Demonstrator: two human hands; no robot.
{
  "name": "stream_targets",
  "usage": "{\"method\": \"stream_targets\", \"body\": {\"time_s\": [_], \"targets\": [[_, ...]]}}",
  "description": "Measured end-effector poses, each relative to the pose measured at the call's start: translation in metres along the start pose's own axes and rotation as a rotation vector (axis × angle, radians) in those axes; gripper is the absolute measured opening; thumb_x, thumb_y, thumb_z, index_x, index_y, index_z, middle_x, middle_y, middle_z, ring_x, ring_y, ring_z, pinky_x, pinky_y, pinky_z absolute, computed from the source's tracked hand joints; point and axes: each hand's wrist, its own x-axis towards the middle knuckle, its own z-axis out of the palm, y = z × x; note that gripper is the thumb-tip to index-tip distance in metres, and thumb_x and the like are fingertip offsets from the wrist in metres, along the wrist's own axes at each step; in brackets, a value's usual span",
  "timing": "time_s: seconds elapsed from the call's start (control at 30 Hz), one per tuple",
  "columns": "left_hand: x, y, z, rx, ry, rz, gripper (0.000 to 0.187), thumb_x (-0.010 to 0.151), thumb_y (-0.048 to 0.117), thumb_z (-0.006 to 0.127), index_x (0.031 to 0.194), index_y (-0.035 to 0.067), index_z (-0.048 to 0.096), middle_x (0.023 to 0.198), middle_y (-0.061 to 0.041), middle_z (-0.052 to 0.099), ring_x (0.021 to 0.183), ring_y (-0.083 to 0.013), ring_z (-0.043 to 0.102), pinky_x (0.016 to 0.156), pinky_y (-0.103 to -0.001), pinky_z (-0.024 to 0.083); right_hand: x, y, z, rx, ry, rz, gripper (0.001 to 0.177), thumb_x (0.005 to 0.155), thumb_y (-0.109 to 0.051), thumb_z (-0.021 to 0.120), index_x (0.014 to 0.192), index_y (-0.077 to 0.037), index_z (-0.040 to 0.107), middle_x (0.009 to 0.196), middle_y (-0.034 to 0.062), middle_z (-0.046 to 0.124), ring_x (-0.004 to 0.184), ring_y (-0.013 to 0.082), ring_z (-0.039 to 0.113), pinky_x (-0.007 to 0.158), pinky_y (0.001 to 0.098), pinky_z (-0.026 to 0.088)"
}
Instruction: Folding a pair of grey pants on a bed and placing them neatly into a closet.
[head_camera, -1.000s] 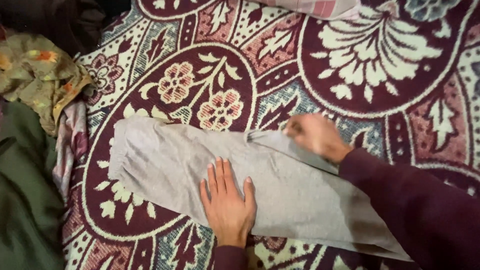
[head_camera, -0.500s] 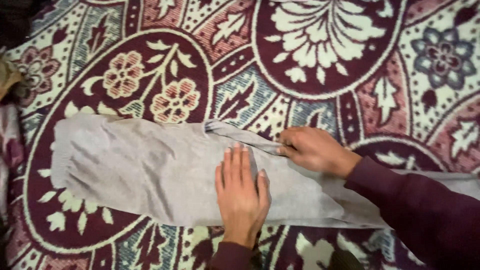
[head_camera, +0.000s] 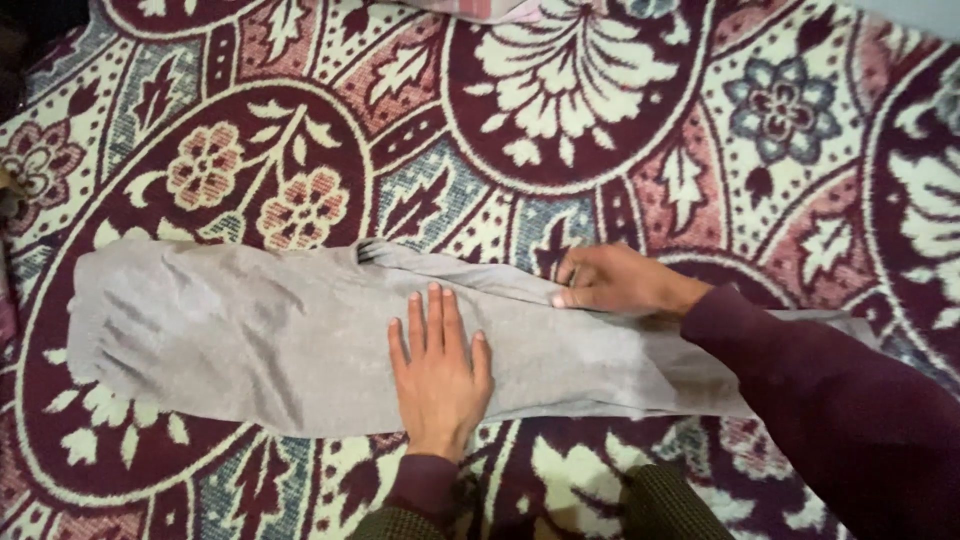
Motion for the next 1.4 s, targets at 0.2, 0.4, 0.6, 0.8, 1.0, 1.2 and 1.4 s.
{"method": "stream_targets", "body": {"time_s": [0.2, 0.4, 0.6, 0.8, 1.0, 1.2, 1.4], "targets": [[-0.004, 0.016, 0.014, -0.144, -0.124, 0.333, 0.068, 0.099, 0.024, 0.05, 0.162, 0.013, 0.027, 0.169, -0.01, 0.03, 0.158, -0.0279, 0.024, 0.127, -0.051, 0.019, -0.026, 0.055, 0.008, -0.029, 0.066, -0.147, 0.013, 0.098, -0.027, 0.07, 0.093, -0.015, 0.071, 0.073, -0.001, 0.071, 0.066, 0.0136, 0.066, 0.061, 0.033, 0.046], [-0.005, 0.029, 0.003, -0.127, -0.054, 0.346, 0.054, 0.106, 0.033, 0.036, 0.155, 0.014, 0.046, 0.162, -0.006, 0.043, 0.153, -0.0256, 0.034, 0.125, -0.049, 0.022, -0.024, 0.052, 0.018, -0.298, 0.369, -0.005, 0.023, 0.11, -0.019, 0.052, 0.093, -0.011, 0.065, 0.067, 0.0003, 0.06, 0.047, 0.0119, 0.058, 0.041, 0.0268, 0.052], [-0.006, 0.026, 0.004, -0.127, -0.067, 0.337, 0.055, 0.106, 0.035, 0.034, 0.156, 0.014, 0.044, 0.163, -0.005, 0.042, 0.153, -0.0248, 0.034, 0.126, -0.049, 0.019, -0.068, 0.052, 0.026, -0.378, 0.623, -0.107, 0.036, 0.103, -0.038, 0.048, 0.124, -0.009, 0.054, 0.117, 0.0127, 0.063, 0.074, 0.0211, 0.066, 0.054, 0.0372, 0.063], [-0.003, 0.023, 0.006, -0.176, -0.136, 0.363, 0.054, 0.108, 0.036, 0.032, 0.156, 0.015, 0.042, 0.164, -0.006, 0.038, 0.154, -0.0256, 0.027, 0.126, -0.049, 0.016, -0.124, 0.104, 0.067, -0.634, 0.681, -0.458, 0.034, 0.102, -0.04, 0.057, 0.12, -0.011, 0.063, 0.128, 0.0084, 0.062, 0.133, 0.0313, 0.049, 0.121, 0.0568, 0.028], [0.013, 0.043, -0.005, -0.359, -0.024, 0.35, 0.042, 0.094, 0.011, 0.058, 0.135, 0.006, 0.061, 0.146, -0.011, 0.06, 0.141, -0.0303, 0.048, 0.12, -0.051, 0.034, -0.155, 0.096, 0.089, -0.797, 0.837, -0.762, 0.018, 0.094, -0.018, 0.076, 0.107, -0.006, 0.071, 0.103, 0.0119, 0.076, 0.099, 0.0233, 0.072, 0.101, 0.0473, 0.054], [0.029, 0.041, 0.025, -0.331, 0.178, 0.338, 0.021, 0.09, 0.007, 0.064, 0.107, 0.014, 0.075, 0.105, 0.0, 0.073, 0.113, -0.0231, 0.068, 0.106, -0.039, 0.049, -0.183, 0.088, 0.055, -0.029, 0.449, 0.211, 0.042, 0.098, -0.05, 0.056, 0.112, -0.012, 0.067, 0.097, 0.0203, 0.077, 0.084, 0.0454, 0.076, 0.076, 0.0596, 0.061], [0.039, 0.035, 0.023, -0.496, 0.079, 0.342, 0.021, 0.101, 0.012, 0.06, 0.116, 0.002, 0.072, 0.099, -0.016, 0.074, 0.083, -0.0365, 0.066, 0.082, -0.048, 0.051, -0.171, 0.142, 0.025, -0.644, 0.517, 0.24, 0.043, 0.095, -0.039, 0.055, 0.136, -0.029, 0.048, 0.129, 0.0048, 0.06, 0.07, 0.0413, 0.074, 0.055, 0.0586, 0.056]]}}
